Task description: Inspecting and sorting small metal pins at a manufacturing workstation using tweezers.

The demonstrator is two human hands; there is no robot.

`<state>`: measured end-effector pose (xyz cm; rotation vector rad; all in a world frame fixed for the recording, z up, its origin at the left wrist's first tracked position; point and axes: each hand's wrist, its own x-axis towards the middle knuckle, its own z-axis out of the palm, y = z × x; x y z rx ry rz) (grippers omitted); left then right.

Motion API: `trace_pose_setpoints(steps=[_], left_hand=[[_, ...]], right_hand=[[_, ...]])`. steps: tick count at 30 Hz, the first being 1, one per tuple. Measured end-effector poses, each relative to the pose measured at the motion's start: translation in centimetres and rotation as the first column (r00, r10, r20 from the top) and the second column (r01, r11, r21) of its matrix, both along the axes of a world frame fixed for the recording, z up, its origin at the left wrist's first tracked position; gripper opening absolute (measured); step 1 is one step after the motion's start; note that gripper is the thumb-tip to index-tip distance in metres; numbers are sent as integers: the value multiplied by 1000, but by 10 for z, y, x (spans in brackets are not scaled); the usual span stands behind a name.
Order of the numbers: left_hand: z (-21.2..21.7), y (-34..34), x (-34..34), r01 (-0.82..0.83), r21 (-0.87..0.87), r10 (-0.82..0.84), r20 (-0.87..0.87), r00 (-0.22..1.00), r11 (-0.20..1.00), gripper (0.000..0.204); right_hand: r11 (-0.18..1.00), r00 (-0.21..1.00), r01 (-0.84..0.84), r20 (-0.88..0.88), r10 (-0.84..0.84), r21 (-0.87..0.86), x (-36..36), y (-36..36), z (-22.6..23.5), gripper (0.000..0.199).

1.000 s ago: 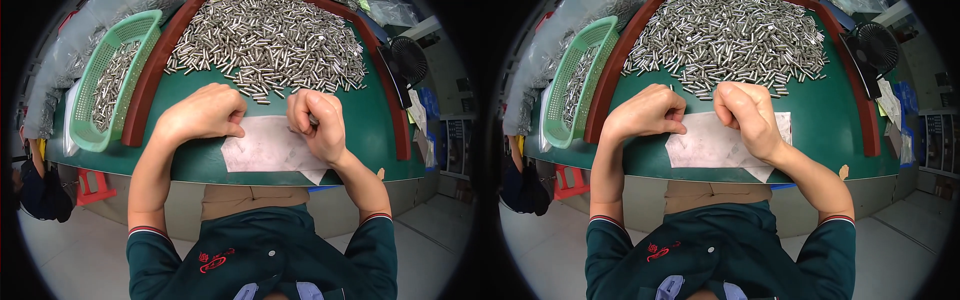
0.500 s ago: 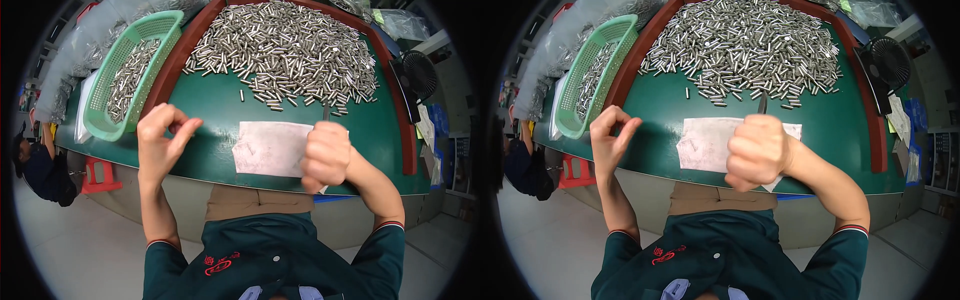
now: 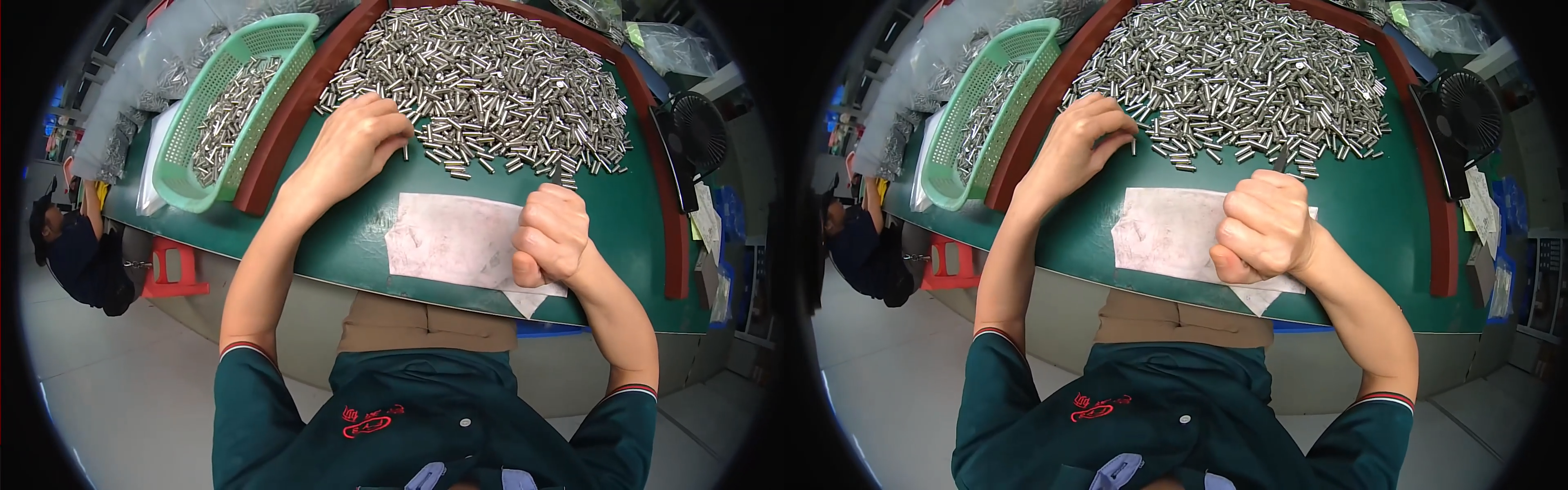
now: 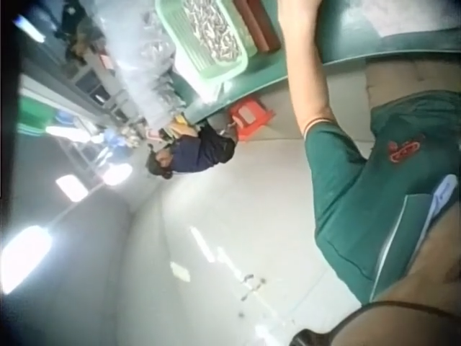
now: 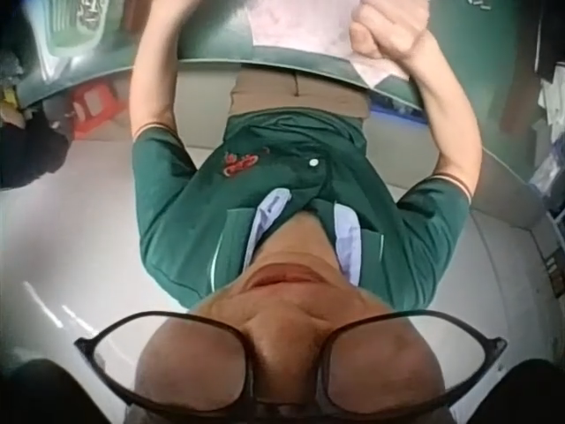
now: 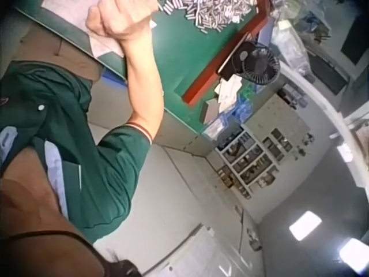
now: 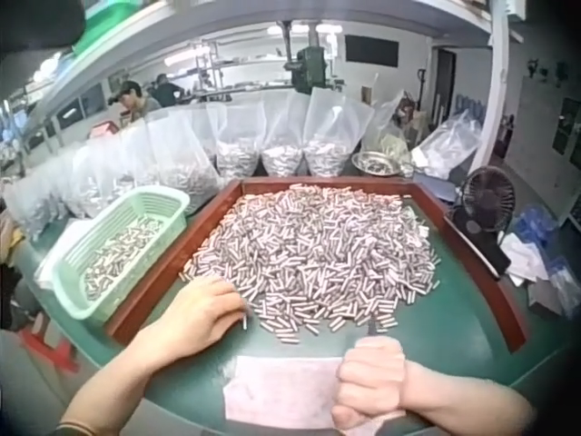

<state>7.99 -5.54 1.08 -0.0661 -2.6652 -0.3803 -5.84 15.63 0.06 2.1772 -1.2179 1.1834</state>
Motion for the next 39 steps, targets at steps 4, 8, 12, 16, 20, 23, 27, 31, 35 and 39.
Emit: trace_pose_setpoints(steps=[4, 8, 12, 16, 20, 23, 27, 31, 35, 39], left_hand=[[-4, -11, -8, -171, 29, 171, -8, 985, 985, 8], [-7, -15, -12, -201, 82, 213, -182, 960, 976, 10], [1, -11, 2, -97, 51, 102, -86, 991, 994, 18], [-3, 0, 14, -70, 99, 70, 3, 998, 993, 18], [-4, 5, 10, -43, 61, 41, 35, 999, 997, 19], [-7, 6, 7, -5, 60, 4, 14, 1000, 998, 15], [-7, 6, 9, -16, 64, 12, 56, 998, 998, 14], [-9, 6, 10, -45, 77, 40, 72, 997, 996, 12], [-7, 8, 9, -52, 79, 46, 80, 996, 996, 14], [-7, 12, 2, -48, 120, 43, 43, 998, 992, 14]], right_hand=[[1000, 1000, 20, -7, -20, 2, -4, 0, 2, 32], [997, 997, 71, 14, -71, -31, -10, 4, 5, 32], [994, 994, 101, 40, -99, -50, -8, 5, 8, 32], [993, 993, 106, 62, -103, -42, -5, 6, 8, 34], [997, 993, 72, 94, -69, -22, -3, 2, 4, 34], [998, 992, 68, 111, -67, -3, -2, 1, 2, 34], [998, 990, 66, 121, -66, 4, -2, 2, 2, 34], [999, 990, 43, 137, -44, 9, -1, 3, 1, 34], [999, 989, 33, 146, -35, 15, -2, 3, 0, 34], [999, 990, 53, 128, -52, -2, -8, 7, 2, 34]])
